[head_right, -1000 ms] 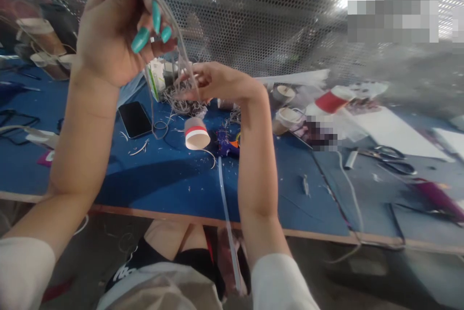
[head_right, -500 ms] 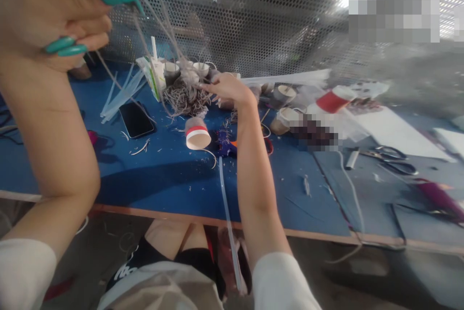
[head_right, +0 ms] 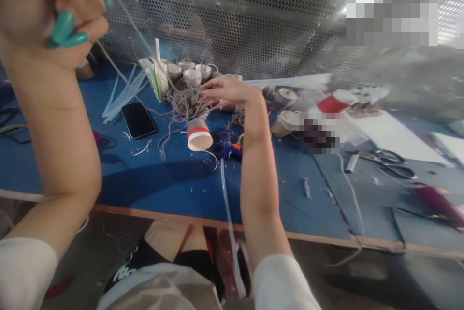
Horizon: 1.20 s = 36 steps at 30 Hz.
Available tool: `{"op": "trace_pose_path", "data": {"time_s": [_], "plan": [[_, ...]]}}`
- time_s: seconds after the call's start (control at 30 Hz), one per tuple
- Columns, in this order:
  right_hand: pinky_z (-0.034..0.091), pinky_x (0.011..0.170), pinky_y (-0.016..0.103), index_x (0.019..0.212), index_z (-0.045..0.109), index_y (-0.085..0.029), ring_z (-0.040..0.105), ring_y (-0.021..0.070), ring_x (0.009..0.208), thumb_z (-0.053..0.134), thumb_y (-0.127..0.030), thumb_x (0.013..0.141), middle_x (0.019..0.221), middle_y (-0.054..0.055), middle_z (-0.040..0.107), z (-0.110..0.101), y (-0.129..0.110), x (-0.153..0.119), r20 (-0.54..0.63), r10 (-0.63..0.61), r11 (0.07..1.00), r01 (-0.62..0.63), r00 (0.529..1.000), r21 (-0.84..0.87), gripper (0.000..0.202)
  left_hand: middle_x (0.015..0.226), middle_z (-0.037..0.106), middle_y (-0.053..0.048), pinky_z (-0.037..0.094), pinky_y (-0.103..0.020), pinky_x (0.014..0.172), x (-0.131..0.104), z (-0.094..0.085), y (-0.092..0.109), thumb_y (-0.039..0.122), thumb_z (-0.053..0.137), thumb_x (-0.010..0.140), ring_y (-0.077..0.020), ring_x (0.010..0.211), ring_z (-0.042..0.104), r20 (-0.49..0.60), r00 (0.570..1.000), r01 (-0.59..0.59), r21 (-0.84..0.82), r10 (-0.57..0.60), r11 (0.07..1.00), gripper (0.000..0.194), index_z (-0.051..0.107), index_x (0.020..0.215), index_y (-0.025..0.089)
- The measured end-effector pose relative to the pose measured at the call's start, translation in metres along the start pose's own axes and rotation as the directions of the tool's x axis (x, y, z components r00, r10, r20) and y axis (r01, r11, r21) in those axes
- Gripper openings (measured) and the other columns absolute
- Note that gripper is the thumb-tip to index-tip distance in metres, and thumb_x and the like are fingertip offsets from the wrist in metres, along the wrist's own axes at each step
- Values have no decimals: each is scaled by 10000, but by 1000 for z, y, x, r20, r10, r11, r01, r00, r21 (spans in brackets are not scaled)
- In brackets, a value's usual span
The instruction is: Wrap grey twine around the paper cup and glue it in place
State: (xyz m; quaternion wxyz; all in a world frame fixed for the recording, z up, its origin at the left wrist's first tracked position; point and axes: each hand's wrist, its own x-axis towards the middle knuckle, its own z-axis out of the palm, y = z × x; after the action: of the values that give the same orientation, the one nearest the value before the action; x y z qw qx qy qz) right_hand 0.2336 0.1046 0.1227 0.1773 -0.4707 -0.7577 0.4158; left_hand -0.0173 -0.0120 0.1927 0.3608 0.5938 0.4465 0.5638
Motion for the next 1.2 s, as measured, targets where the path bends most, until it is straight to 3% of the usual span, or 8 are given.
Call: {"op": "trace_pose_path", "data": {"time_s": [0.1,0.2,0.27,0.4,0.57,0.7,0.93,1.2], "plan": [[610,865,356,1145,719,-247,714,236,1036,779,-341,782,1046,44,762,-3,-13,-15,69,-187,982,188,980,-19,380,641,496,28,444,-155,697,3,-13,-7,341,353,1013,-125,869,687,178,954,-285,269,243,920,473,645,720,111],[583,947,386,1200,703,-255,704,247,1069,819,-326,727,1085,50,764,-2,-24,-24,130,-264,959,274,956,-71,492,755,682,21,498,-319,907,20,-20,-20,427,629,837,-191,889,697,664,707,-265,569,-244,778,337,741,803,110],[583,947,402,1160,720,-255,715,251,1032,826,-309,716,1034,44,773,-1,-26,-26,169,-233,959,256,958,-126,459,870,747,7,485,-331,962,34,-14,-31,413,702,768,-197,897,692,662,558,-286,719,-500,634,321,765,958,161],[601,899,445,987,727,-196,731,241,885,744,-272,796,941,77,759,-1,-16,-16,-125,-182,974,161,975,-160,206,797,719,-23,430,-363,1051,52,14,-57,378,653,837,-246,992,680,366,740,-181,916,-564,357,246,745,843,149],[604,832,481,932,660,-155,715,262,838,653,-156,804,948,121,722,10,5,15,-520,-70,986,-19,851,-164,128,592,589,-27,416,-389,1046,63,40,-95,264,752,769,-316,1067,649,204,840,-10,932,-503,362,201,644,653,140],[527,1002,447,1001,660,-170,646,279,1107,704,-122,719,1180,109,688,28,12,34,-355,-270,934,155,895,-321,289,690,622,-29,388,-346,1052,67,52,-121,306,780,750,-319,1207,568,190,922,0,872,-338,490,203,647,777,155],[517,1013,425,1127,655,-157,614,275,1195,598,-32,683,1247,99,684,47,14,43,-102,-336,905,291,936,-311,465,618,635,6,469,-304,923,77,53,-143,137,746,714,-229,949,637,254,899,7,805,-356,593,146,675,840,142],[521,991,370,1144,626,-165,642,230,1086,709,-117,743,1172,64,708,64,15,52,-154,-313,935,276,937,-221,412,754,625,33,512,-304,837,83,37,-130,0,626,775,-151,834,682,273,912,190,377,-305,906,353,583,1087,160]]}}
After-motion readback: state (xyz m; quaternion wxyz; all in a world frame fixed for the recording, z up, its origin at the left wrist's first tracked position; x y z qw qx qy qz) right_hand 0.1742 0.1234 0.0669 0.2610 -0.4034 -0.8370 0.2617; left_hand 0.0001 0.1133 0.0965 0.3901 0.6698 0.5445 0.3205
